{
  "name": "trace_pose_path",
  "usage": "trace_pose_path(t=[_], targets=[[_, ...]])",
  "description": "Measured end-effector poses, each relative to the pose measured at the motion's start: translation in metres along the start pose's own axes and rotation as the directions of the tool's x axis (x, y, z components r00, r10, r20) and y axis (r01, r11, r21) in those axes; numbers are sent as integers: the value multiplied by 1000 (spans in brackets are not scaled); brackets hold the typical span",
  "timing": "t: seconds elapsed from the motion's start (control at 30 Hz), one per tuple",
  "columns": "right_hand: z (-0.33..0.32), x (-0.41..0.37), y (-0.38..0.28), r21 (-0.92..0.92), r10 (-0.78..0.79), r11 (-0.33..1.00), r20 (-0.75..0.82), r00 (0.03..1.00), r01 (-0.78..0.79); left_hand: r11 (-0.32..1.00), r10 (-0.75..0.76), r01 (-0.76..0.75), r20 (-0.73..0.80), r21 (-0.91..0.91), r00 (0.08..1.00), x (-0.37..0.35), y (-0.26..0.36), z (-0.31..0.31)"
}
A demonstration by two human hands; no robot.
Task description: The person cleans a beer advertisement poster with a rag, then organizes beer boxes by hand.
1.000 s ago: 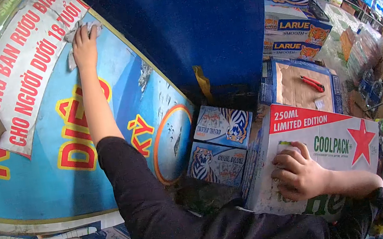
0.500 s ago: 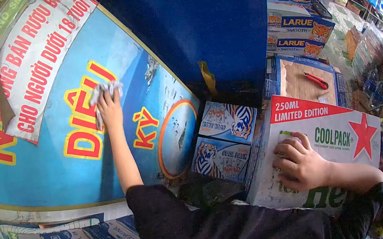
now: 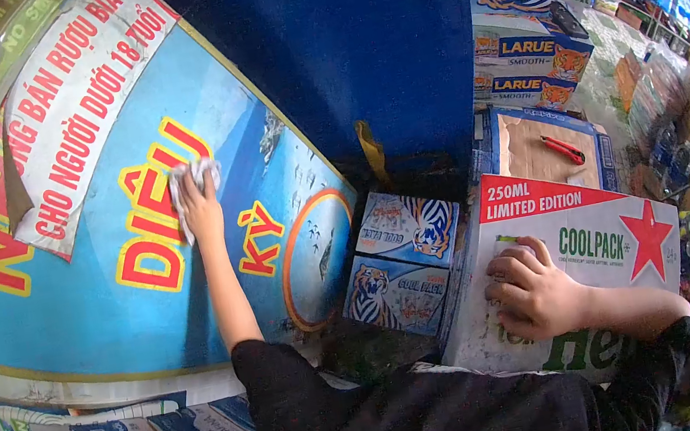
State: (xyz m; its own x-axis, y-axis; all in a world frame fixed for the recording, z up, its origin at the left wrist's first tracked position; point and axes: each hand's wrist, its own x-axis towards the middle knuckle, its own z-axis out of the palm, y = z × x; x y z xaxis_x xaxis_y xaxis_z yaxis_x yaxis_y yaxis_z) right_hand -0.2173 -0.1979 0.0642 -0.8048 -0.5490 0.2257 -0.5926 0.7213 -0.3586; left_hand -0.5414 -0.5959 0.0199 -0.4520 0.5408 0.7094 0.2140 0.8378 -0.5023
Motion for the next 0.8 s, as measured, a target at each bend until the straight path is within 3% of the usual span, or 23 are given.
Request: trace_pose_path(t=[0.23, 0.43, 0.57, 0.6, 0.63, 0.7, 0.8], targets=[[0, 2, 2, 23, 12, 1000, 1, 1000, -12, 997, 74, -73, -18, 34, 997, 128, -8, 47], [0, 4, 2, 22, 24, 999, 17, 1000, -25, 996, 75, -72, 55, -50, 996, 166, -2, 62], [-1, 4, 1, 28, 25, 999, 41, 999, -27, 995, 82, -79, 58, -64, 995, 176, 7, 76], [-1, 3, 1, 21, 26, 999, 46, 999, -27, 991, 59, -30, 224, -129, 973, 178, 12, 75], [-1, 3, 0, 14, 26, 1000, 49, 998, -27, 992, 58, -31, 220, -126, 974, 173, 17, 81], [-1, 4, 0, 16, 19, 1000, 36, 999, -19, 985, 169, -148, 356, -85, 919, 157, 31, 95], [-3, 2, 2, 14, 21, 1000, 25, 999, -21, 973, 189, -119, 384, -197, 904, 113, 51, 115]])
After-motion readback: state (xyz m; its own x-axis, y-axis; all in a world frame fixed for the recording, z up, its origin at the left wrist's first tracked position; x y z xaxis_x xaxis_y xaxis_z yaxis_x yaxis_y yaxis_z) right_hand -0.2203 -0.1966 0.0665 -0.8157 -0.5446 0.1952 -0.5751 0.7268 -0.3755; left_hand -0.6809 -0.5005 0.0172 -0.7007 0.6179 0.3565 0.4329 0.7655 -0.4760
